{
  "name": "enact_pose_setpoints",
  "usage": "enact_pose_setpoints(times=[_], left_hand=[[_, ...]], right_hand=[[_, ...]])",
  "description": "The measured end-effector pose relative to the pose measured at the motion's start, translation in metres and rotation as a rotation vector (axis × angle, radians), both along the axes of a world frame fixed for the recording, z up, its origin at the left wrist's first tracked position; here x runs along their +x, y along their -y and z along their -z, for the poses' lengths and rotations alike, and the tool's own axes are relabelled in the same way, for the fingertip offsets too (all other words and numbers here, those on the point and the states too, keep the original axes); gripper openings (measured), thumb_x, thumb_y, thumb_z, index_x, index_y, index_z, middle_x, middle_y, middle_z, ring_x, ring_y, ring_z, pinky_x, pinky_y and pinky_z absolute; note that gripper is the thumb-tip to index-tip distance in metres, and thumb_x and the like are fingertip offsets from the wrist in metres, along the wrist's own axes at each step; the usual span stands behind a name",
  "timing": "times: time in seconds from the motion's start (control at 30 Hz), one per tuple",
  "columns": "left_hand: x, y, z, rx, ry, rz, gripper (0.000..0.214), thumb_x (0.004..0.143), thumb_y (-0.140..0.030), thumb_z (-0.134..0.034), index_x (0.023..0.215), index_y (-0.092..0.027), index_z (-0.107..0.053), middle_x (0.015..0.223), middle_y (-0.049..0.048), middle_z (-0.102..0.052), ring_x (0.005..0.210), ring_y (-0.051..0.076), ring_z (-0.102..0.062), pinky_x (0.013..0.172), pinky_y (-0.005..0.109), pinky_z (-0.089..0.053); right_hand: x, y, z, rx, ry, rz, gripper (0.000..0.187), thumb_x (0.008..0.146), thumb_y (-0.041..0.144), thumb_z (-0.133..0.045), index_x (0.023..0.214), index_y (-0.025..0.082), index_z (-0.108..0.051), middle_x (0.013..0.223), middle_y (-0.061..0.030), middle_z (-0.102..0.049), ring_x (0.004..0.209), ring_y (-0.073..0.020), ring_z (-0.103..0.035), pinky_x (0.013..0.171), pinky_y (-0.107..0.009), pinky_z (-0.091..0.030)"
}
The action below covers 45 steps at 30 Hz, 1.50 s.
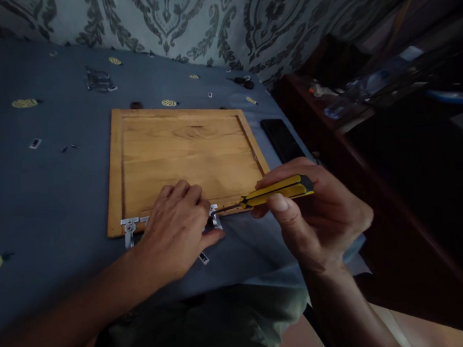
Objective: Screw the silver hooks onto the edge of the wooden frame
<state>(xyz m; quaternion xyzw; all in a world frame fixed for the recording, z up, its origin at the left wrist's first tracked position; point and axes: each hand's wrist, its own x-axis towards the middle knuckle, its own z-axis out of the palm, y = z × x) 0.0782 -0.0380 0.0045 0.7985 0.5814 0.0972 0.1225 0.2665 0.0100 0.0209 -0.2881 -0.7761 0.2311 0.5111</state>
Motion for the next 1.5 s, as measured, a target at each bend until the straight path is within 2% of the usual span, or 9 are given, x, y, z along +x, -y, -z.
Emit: enact_pose_setpoints(times=[0.47, 0.7, 0.87, 1.2, 1.37, 1.5], left_hand=[[-0.001, 0.001, 0.002, 0.015, -0.023, 0.001, 0.032, 0.088, -0.047, -0.082, 0.098, -0.017, -0.079, 0.096, 0.0078, -0.069, 0.105, 0.030, -0.061, 0.089, 0.042, -0.046], [0.001, 0.000, 0.002, 0.014, 0.009, -0.002, 0.030, 0.088, -0.046, -0.083, 0.096, -0.018, -0.078, 0.097, 0.0075, -0.069, 0.104, 0.030, -0.060, 0.089, 0.042, -0.045], [0.001, 0.000, 0.003, -0.010, 0.016, -0.002, 0.030, 0.088, -0.045, -0.083, 0.096, -0.017, -0.078, 0.098, 0.0084, -0.069, 0.106, 0.031, -0.060, 0.092, 0.043, -0.046], [0.000, 0.000, 0.002, -0.026, 0.029, 0.005, 0.030, 0.089, -0.045, -0.082, 0.096, -0.016, -0.078, 0.099, 0.0088, -0.068, 0.109, 0.031, -0.059, 0.095, 0.044, -0.046], [0.000, -0.001, 0.000, -0.045, 0.026, 0.013, 0.031, 0.090, -0.046, -0.081, 0.095, -0.015, -0.079, 0.098, 0.0093, -0.069, 0.109, 0.032, -0.060, 0.095, 0.044, -0.047], [0.000, -0.001, 0.003, 0.002, 0.030, 0.014, 0.030, 0.088, -0.046, -0.083, 0.094, -0.016, -0.079, 0.096, 0.0087, -0.068, 0.107, 0.032, -0.060, 0.094, 0.044, -0.047]], right_hand=[[0.001, -0.002, 0.004, -0.032, 0.007, -0.049, 0.007, 0.093, 0.028, -0.078, 0.100, 0.027, -0.077, 0.085, -0.0031, -0.075, 0.074, -0.0228, -0.072, 0.064, -0.040, -0.058], [0.002, -0.002, -0.004, -0.105, 0.045, -0.077, 0.011, 0.096, 0.033, -0.074, 0.103, 0.028, -0.079, 0.090, -0.0056, -0.078, 0.077, -0.0246, -0.072, 0.067, -0.042, -0.060], [0.009, -0.006, -0.007, -0.168, 0.069, -0.157, 0.018, 0.094, 0.036, -0.075, 0.110, 0.029, -0.081, 0.094, -0.0055, -0.080, 0.078, -0.0243, -0.073, 0.070, -0.041, -0.063], [0.014, -0.010, -0.009, -0.189, 0.079, -0.199, 0.021, 0.094, 0.036, -0.076, 0.113, 0.030, -0.082, 0.094, -0.0042, -0.081, 0.080, -0.0232, -0.074, 0.068, -0.038, -0.061], [0.014, -0.011, -0.008, -0.177, 0.067, -0.182, 0.013, 0.093, 0.035, -0.078, 0.104, 0.028, -0.081, 0.089, -0.0037, -0.078, 0.073, -0.0214, -0.071, 0.062, -0.037, -0.057], [0.007, -0.008, -0.006, -0.194, 0.035, -0.128, 0.014, 0.089, 0.039, -0.082, 0.095, 0.027, -0.077, 0.081, -0.0014, -0.074, 0.067, -0.0194, -0.068, 0.059, -0.035, -0.054]])
